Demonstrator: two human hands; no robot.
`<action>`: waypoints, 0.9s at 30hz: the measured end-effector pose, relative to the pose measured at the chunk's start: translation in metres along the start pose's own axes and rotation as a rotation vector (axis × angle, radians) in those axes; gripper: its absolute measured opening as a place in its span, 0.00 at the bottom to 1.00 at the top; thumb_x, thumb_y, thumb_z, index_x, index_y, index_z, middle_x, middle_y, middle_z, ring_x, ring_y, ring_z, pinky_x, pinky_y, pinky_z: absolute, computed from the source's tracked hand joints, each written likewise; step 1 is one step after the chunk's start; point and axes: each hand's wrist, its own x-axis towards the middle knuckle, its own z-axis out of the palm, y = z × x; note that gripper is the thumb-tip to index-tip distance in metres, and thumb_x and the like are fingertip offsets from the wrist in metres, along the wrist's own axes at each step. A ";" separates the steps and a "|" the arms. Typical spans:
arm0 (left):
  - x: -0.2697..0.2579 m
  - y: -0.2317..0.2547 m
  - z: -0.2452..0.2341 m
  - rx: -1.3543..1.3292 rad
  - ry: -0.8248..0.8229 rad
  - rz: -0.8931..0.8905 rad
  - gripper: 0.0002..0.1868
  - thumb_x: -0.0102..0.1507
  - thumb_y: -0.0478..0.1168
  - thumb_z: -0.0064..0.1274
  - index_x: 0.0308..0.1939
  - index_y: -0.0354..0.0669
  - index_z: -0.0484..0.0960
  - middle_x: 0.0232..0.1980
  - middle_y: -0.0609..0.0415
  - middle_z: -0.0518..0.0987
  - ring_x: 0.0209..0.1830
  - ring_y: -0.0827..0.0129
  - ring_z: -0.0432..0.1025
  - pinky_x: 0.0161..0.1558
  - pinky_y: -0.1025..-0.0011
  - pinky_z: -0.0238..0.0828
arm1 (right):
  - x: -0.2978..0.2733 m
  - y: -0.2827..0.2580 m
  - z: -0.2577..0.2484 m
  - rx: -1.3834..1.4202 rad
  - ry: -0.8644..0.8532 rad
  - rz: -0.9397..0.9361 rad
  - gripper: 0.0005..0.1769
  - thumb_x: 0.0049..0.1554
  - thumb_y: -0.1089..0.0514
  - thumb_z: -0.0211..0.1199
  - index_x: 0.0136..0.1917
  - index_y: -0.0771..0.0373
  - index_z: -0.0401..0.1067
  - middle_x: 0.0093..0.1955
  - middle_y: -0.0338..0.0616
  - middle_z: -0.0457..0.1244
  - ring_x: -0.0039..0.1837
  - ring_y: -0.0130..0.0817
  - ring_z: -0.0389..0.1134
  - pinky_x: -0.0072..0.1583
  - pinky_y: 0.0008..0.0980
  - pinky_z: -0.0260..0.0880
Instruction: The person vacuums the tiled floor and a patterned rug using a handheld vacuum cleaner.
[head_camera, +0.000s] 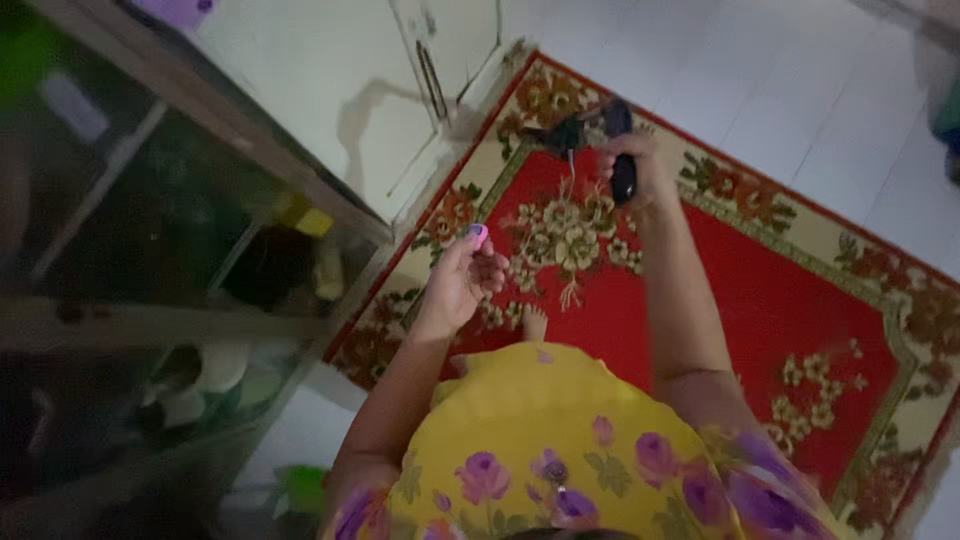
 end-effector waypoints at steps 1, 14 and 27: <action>0.016 0.004 0.002 -0.006 -0.003 0.000 0.17 0.72 0.52 0.47 0.39 0.43 0.75 0.38 0.48 0.82 0.33 0.66 0.77 0.36 0.66 0.76 | 0.023 -0.005 -0.011 -0.039 -0.028 0.022 0.10 0.60 0.66 0.61 0.46 0.71 0.61 0.37 0.46 0.61 0.35 0.32 0.64 0.38 0.32 0.70; 0.168 0.014 0.032 0.004 0.068 -0.060 0.16 0.71 0.51 0.48 0.41 0.42 0.75 0.37 0.46 0.82 0.31 0.65 0.76 0.36 0.63 0.76 | 0.099 0.008 -0.052 -0.256 0.075 0.093 0.23 0.49 0.65 0.64 0.59 0.68 0.65 0.35 0.40 0.62 0.33 0.27 0.63 0.35 0.28 0.66; 0.318 0.042 0.028 0.091 -0.032 -0.222 0.17 0.72 0.51 0.46 0.40 0.42 0.76 0.38 0.45 0.82 0.33 0.64 0.77 0.39 0.63 0.78 | 0.185 -0.020 -0.138 -0.239 0.291 0.207 0.26 0.56 0.61 0.67 0.61 0.52 0.57 0.30 0.40 0.61 0.30 0.28 0.62 0.34 0.30 0.65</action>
